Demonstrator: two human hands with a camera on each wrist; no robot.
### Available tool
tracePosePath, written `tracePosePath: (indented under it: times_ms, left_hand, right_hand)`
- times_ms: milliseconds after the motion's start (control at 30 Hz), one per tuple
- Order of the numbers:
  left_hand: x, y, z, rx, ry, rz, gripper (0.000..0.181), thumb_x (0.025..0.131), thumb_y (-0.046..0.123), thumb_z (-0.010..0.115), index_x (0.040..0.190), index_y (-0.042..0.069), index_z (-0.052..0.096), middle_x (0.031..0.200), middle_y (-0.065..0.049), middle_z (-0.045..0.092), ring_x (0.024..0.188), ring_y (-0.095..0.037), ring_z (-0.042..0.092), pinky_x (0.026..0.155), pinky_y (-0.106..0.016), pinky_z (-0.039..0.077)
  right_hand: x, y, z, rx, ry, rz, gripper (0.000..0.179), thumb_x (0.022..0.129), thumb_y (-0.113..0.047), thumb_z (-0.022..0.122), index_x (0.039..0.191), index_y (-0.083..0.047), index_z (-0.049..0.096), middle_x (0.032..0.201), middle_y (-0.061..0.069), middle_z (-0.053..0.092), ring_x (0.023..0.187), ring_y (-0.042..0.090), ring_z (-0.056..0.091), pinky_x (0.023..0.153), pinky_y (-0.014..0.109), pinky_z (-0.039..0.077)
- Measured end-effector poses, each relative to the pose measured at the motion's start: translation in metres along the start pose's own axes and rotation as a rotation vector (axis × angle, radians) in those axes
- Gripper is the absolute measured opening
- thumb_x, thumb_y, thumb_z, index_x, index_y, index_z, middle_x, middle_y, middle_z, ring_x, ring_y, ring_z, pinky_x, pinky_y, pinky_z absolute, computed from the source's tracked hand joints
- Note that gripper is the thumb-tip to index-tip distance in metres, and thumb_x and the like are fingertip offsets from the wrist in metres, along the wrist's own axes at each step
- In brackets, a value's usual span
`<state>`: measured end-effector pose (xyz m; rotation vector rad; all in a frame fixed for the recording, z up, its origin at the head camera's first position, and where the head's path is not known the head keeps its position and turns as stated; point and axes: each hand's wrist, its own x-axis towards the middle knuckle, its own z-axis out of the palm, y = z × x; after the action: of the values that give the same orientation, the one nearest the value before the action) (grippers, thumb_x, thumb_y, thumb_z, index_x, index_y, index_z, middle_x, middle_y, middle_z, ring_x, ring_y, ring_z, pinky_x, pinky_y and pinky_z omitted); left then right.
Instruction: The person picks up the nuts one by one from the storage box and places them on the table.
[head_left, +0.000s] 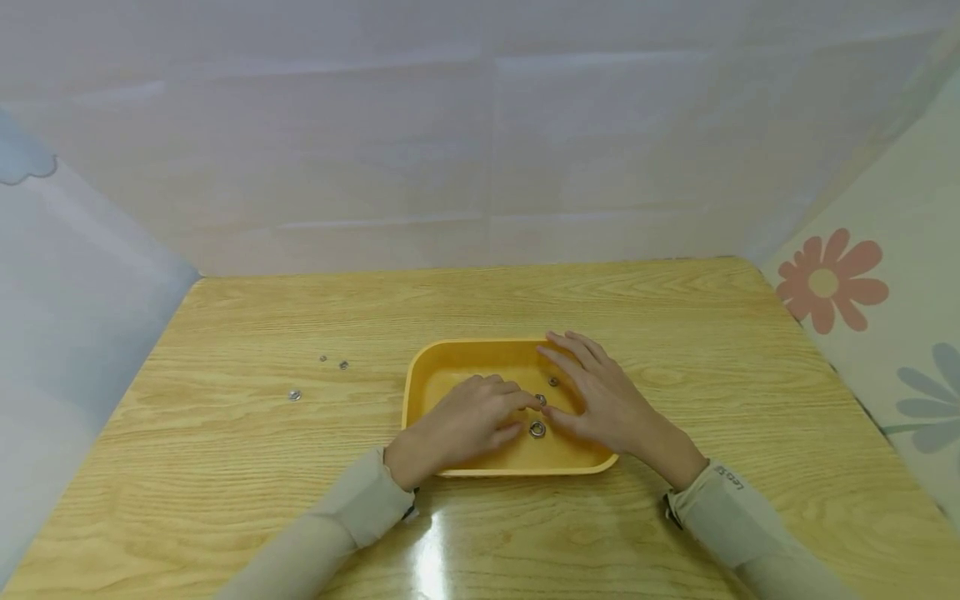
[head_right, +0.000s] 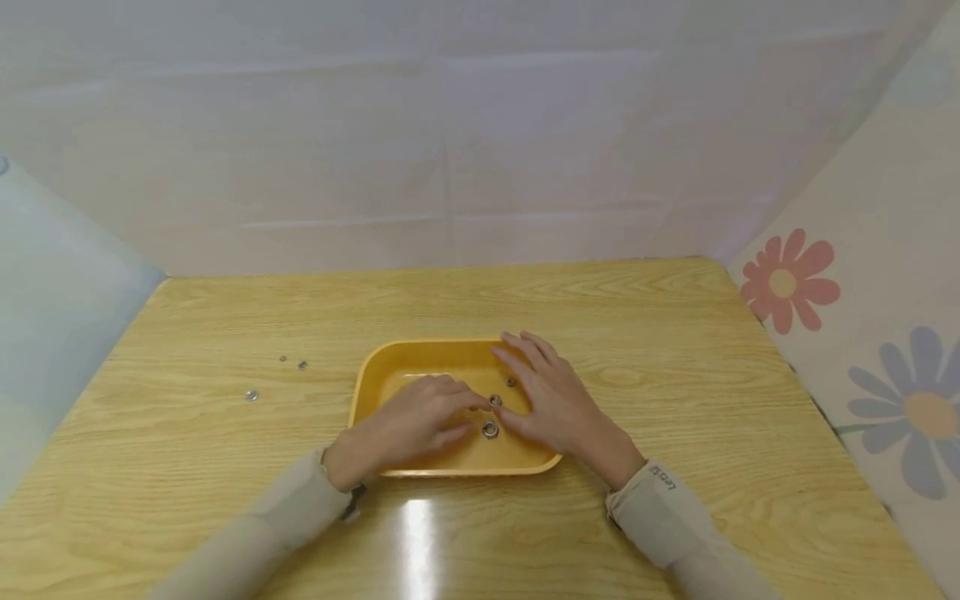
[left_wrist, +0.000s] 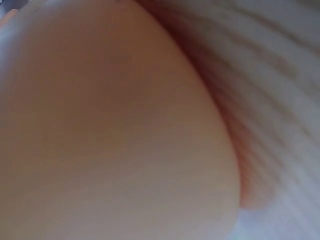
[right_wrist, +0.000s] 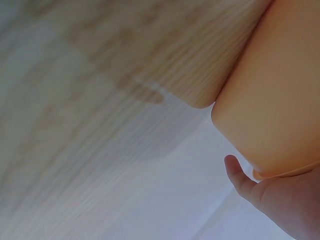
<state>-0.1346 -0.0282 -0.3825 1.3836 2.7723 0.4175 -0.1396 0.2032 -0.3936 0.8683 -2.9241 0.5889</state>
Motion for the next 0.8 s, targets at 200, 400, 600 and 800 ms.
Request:
tracePosePath:
  times_ms: [200,400,600,800]
  left_hand:
    - [0.0009,-0.0001,0.0010,-0.013,0.002,0.010,0.032,0.095,0.024,0.068,0.127,0.020,0.067,0.115,0.004,0.071,0.101,-0.015,0.065,0.088,-0.031,0.053]
    - [0.0034,0.0004,0.0025,-0.023,-0.032,0.015,0.032,0.095,0.022,0.068,0.127,0.018,0.067,0.118,0.003,0.070,0.105,-0.015,0.065,0.091,-0.031,0.054]
    - [0.0053,0.0018,0.0060,-0.021,-0.097,0.015,0.030,0.095,0.023,0.067,0.125,0.019,0.067,0.122,0.004,0.068,0.112,-0.015,0.062,0.097,-0.030,0.052]
    - [0.0056,0.0027,0.0076,-0.016,-0.172,0.009,0.036,0.097,0.026,0.064,0.133,0.020,0.063,0.131,0.000,0.063,0.116,-0.017,0.060,0.098,-0.030,0.052]
  right_hand:
    - [-0.0001,-0.0004,0.0001,0.002,0.013,-0.012,0.076,0.088,-0.041,0.071,0.150,-0.009,0.042,0.159,0.014,0.032,0.147,0.041,0.025,0.116,0.063,0.026]
    - [-0.0005,0.0001,-0.0003,-0.004,0.014,-0.016,0.075,0.087,-0.034,0.072,0.150,-0.010,0.041,0.159,0.013,0.032,0.147,0.039,0.025,0.116,0.062,0.027]
    - [-0.0002,0.0011,0.0006,-0.007,0.012,-0.019,0.073,0.086,-0.027,0.069,0.151,-0.009,0.040,0.160,0.013,0.031,0.148,0.039,0.024,0.116,0.061,0.027]
    - [-0.0002,0.0015,0.0019,-0.014,0.018,-0.030,0.073,0.086,-0.023,0.070,0.151,-0.009,0.041,0.159,0.014,0.032,0.147,0.039,0.026,0.116,0.061,0.028]
